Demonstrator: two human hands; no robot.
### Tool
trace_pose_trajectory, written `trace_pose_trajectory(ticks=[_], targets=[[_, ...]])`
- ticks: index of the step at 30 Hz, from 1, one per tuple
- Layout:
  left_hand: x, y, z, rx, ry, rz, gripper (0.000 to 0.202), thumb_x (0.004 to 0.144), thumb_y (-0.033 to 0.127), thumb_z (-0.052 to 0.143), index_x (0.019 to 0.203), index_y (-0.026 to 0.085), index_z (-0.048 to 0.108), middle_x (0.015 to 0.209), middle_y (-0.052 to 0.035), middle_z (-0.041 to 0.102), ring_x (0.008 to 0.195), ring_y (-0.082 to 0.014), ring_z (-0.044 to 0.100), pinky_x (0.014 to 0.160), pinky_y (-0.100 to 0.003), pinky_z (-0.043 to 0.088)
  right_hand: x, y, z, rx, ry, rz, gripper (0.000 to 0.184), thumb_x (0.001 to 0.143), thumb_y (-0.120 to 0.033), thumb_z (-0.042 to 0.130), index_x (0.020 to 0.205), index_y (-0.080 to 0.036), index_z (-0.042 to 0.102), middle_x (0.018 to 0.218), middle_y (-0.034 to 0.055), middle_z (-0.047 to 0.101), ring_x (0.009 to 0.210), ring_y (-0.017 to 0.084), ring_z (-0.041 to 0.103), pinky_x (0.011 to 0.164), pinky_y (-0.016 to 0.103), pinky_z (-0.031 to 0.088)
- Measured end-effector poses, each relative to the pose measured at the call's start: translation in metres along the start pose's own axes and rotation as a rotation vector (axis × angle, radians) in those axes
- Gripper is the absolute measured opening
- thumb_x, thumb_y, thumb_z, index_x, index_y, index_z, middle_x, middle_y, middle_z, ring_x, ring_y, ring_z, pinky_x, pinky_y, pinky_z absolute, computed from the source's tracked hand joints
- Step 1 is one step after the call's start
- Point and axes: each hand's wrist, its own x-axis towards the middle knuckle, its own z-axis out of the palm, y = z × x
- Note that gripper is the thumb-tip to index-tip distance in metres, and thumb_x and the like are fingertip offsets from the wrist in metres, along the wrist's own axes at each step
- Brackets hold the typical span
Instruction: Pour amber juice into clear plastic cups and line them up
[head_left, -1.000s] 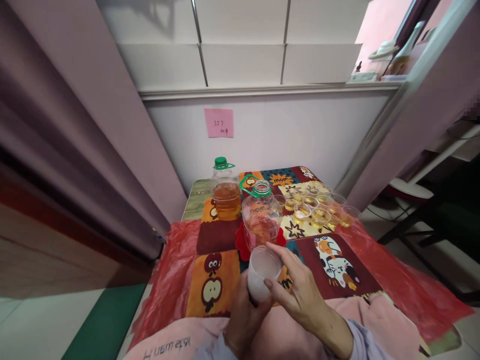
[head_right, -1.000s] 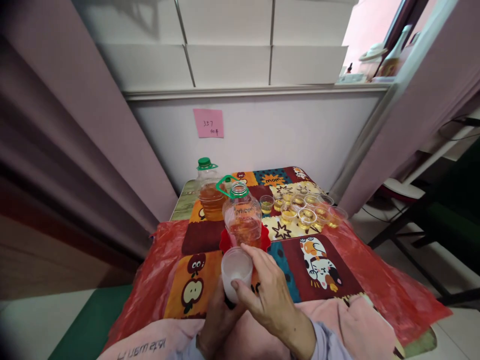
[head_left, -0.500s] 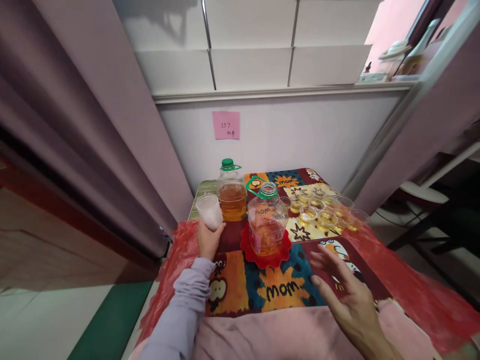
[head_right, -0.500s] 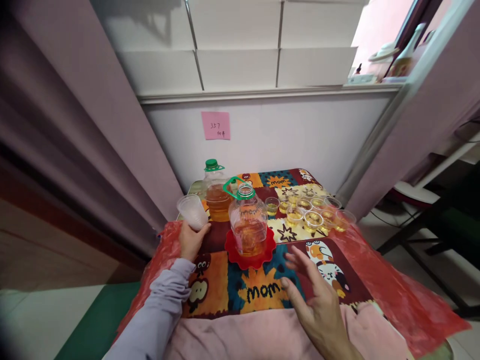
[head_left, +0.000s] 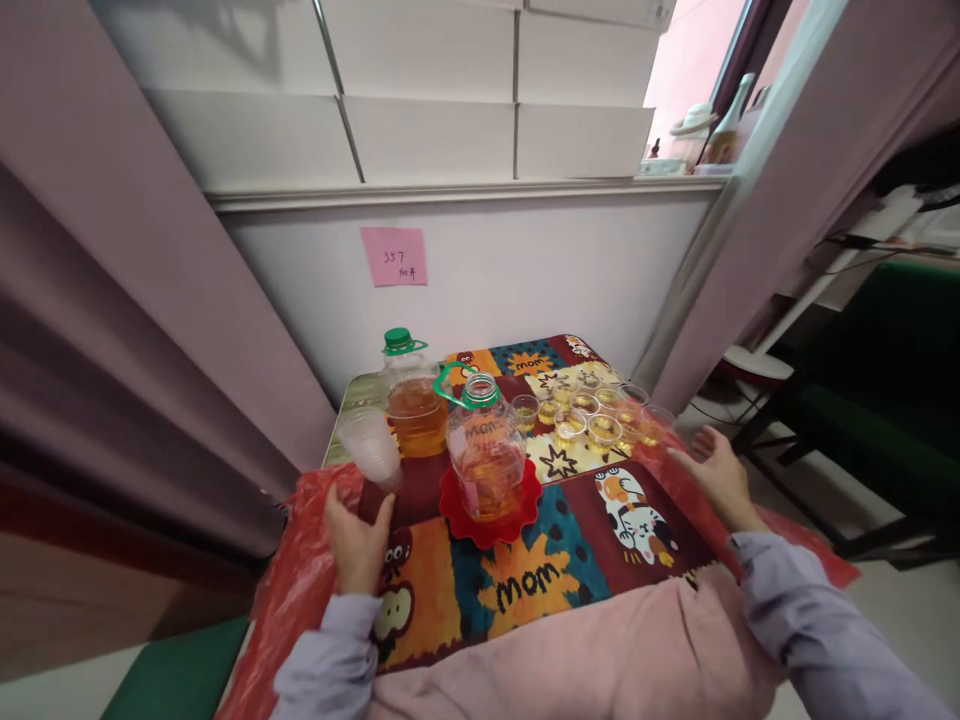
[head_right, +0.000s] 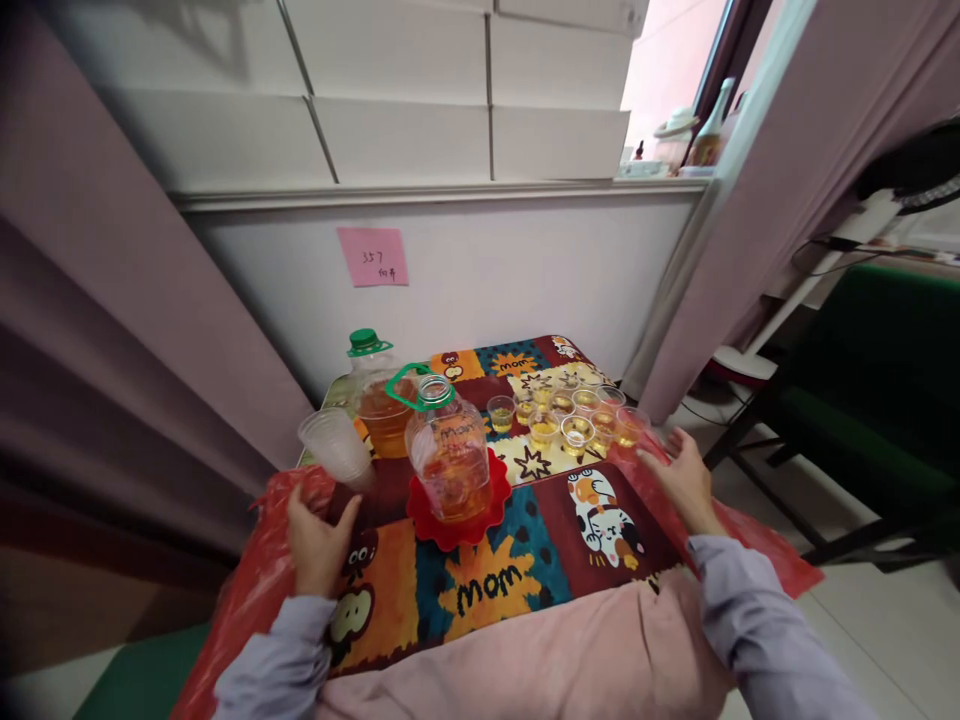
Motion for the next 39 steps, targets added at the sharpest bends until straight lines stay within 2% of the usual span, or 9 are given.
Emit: trace_pose_trajectory(ticks=[2,5,9,13,16,21,24,31,39], targets=[[-0.030,-0.001,-0.012,-0.013,0.002,-0.019,0.107,0.076,0.066,0.080,0.160,0.012,0.043,0.141,-0.0230,0.064,0.126,-0.0408,0.071,0.115,-0.067,0.056,0.023,0.014,0.013,-0.008,-0.045,0.014,0.109,0.057,-0.061,0.095,0.148,-0.013,0.059,0.149,0.0318,0.072,0.134,0.047,0.075,0.117,0.060,0.058],[-0.073,-0.006,-0.025,-0.025,-0.019,-0.051,0.103,0.077,0.069,0.080,0.159,0.016,0.045,0.141,-0.0221,0.067,0.125,-0.0406,0.074,0.111,-0.066,0.060,0.045,0.021,0.033,-0.003,-0.051,0.024,0.103,0.055,-0.054,0.095,0.144,-0.013,0.063,0.141,0.0278,0.077,0.125,0.041,0.078,0.108,0.053,0.062],[-0.101,-0.012,-0.030,-0.036,-0.105,-0.111,0.089,0.077,0.069,0.080,0.147,0.020,0.056,0.138,-0.0208,0.073,0.119,-0.0404,0.079,0.106,-0.063,0.064,0.059,0.020,0.052,-0.028,-0.021,0.034,0.087,0.055,-0.053,0.095,0.129,-0.016,0.071,0.122,0.0216,0.084,0.110,0.038,0.080,0.101,0.051,0.062],[-0.100,-0.007,-0.028,0.007,-0.089,-0.052,0.078,0.080,0.068,0.075,0.139,0.019,0.061,0.134,-0.0213,0.076,0.109,-0.0383,0.082,0.097,-0.059,0.068,0.060,0.020,0.058,-0.040,0.019,0.022,0.063,0.058,-0.054,0.095,0.107,-0.020,0.075,0.105,0.0174,0.086,0.094,0.034,0.079,0.091,0.048,0.062],[-0.096,-0.004,-0.028,0.035,-0.087,-0.018,0.075,0.082,0.067,0.073,0.138,0.019,0.061,0.130,-0.0205,0.077,0.106,-0.0382,0.082,0.094,-0.058,0.068,0.058,0.019,0.051,-0.058,0.078,0.006,0.061,0.058,-0.057,0.094,0.102,-0.021,0.072,0.100,0.0162,0.085,0.091,0.033,0.078,0.089,0.048,0.061],[-0.097,-0.005,-0.026,0.062,-0.092,0.037,0.073,0.085,0.065,0.071,0.140,0.018,0.060,0.134,-0.0221,0.075,0.106,-0.0383,0.082,0.098,-0.060,0.066,0.054,0.008,0.033,-0.072,0.033,-0.104,0.065,0.065,-0.060,0.089,0.113,-0.020,0.072,0.103,0.0131,0.086,0.092,0.030,0.078,0.089,0.045,0.061],[-0.101,-0.002,-0.025,0.068,-0.095,0.086,0.070,0.087,0.064,0.070,0.141,0.019,0.061,0.127,-0.0190,0.077,0.106,-0.0378,0.081,0.100,-0.059,0.065,0.052,-0.003,0.027,-0.092,-0.032,-0.176,0.063,0.068,-0.056,0.088,0.118,-0.022,0.074,0.109,0.0131,0.086,0.099,0.032,0.079,0.092,0.044,0.061],[-0.103,0.002,-0.025,0.042,-0.111,0.093,0.067,0.089,0.063,0.071,0.140,0.020,0.062,0.124,-0.0175,0.077,0.105,-0.0370,0.080,0.099,-0.057,0.065,0.055,-0.018,0.025,-0.550,-0.090,-0.478,0.059,0.087,-0.044,0.071,0.140,-0.018,0.073,0.125,0.0183,0.083,0.111,0.037,0.077,0.096,0.048,0.062],[-0.102,-0.002,-0.023,0.017,-0.108,0.093,0.069,0.089,0.066,0.071,0.137,0.017,0.064,0.121,-0.0182,0.079,0.099,-0.0345,0.081,0.092,-0.055,0.067,0.058,-0.022,0.024,-0.668,-0.120,-0.637,0.056,0.090,-0.030,0.066,0.145,-0.021,0.073,0.138,0.0176,0.079,0.120,0.037,0.074,0.100,0.049,0.063]])
